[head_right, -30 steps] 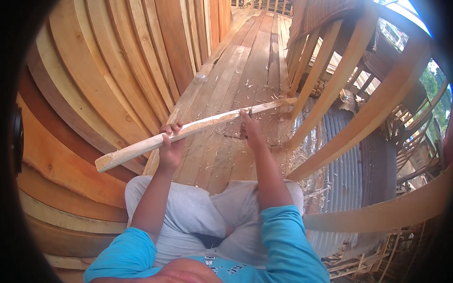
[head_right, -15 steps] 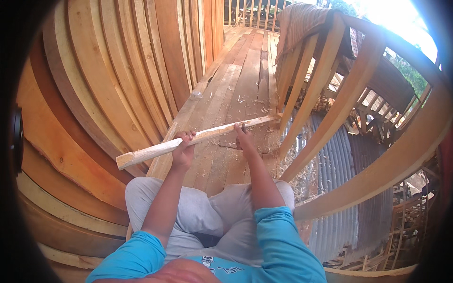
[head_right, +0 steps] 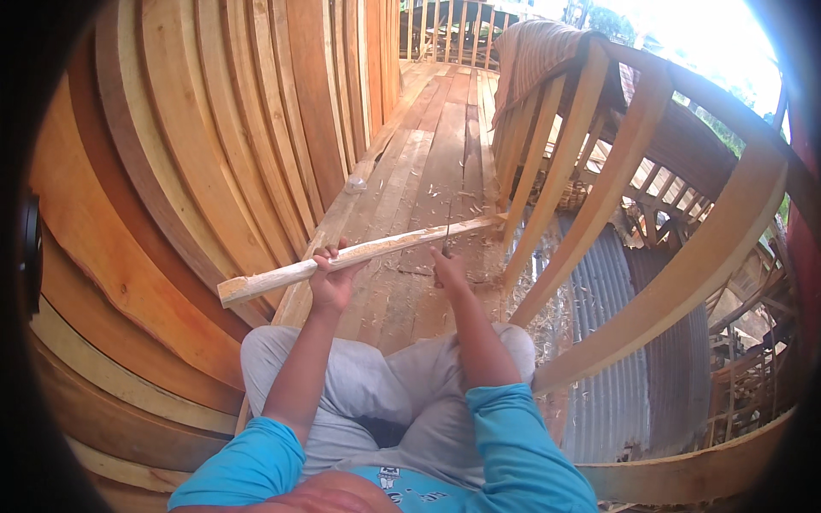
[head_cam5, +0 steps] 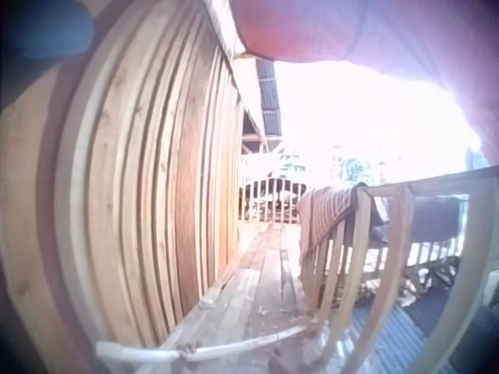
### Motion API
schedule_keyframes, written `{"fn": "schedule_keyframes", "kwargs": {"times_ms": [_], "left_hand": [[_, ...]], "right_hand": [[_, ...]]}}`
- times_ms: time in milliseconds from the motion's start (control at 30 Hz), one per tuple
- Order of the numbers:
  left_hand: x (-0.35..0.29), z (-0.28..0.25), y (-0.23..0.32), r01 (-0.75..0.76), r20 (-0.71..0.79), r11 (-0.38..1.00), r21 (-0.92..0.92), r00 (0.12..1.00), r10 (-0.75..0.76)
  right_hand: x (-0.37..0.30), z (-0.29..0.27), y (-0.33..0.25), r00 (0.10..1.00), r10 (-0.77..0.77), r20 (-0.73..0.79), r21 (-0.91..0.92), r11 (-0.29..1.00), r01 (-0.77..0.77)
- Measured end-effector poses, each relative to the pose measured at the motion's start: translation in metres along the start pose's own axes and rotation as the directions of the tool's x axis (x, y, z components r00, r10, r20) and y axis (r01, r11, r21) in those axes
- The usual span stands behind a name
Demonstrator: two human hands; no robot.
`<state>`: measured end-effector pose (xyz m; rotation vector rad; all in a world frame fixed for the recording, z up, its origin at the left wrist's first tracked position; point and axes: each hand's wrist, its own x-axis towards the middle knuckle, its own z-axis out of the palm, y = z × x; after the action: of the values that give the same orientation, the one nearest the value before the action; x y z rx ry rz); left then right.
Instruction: The person carves a long piece of wood using a knife, removing shavings and shaping the surface. The person holds the wood with one hand and uses the knife with the other to shave off thin layers.
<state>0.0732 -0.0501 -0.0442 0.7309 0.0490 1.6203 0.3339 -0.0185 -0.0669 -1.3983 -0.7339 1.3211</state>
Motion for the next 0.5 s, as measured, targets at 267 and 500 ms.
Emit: {"fn": "schedule_keyframes", "kwargs": {"times_ms": [267,500], "left_hand": [[0.004,0.002,0.022,-0.084,0.078,0.996,0.041,0.994,0.080],[0.015,0.004,0.031,-0.187,0.354,0.956,0.227,0.930,0.098]], "right_hand": [[0.018,-0.004,0.023,1.000,0.025,0.006,0.022,0.999,-0.025],[0.039,0.004,0.012,0.999,0.001,0.047,0.228,0.974,-0.012]]}}
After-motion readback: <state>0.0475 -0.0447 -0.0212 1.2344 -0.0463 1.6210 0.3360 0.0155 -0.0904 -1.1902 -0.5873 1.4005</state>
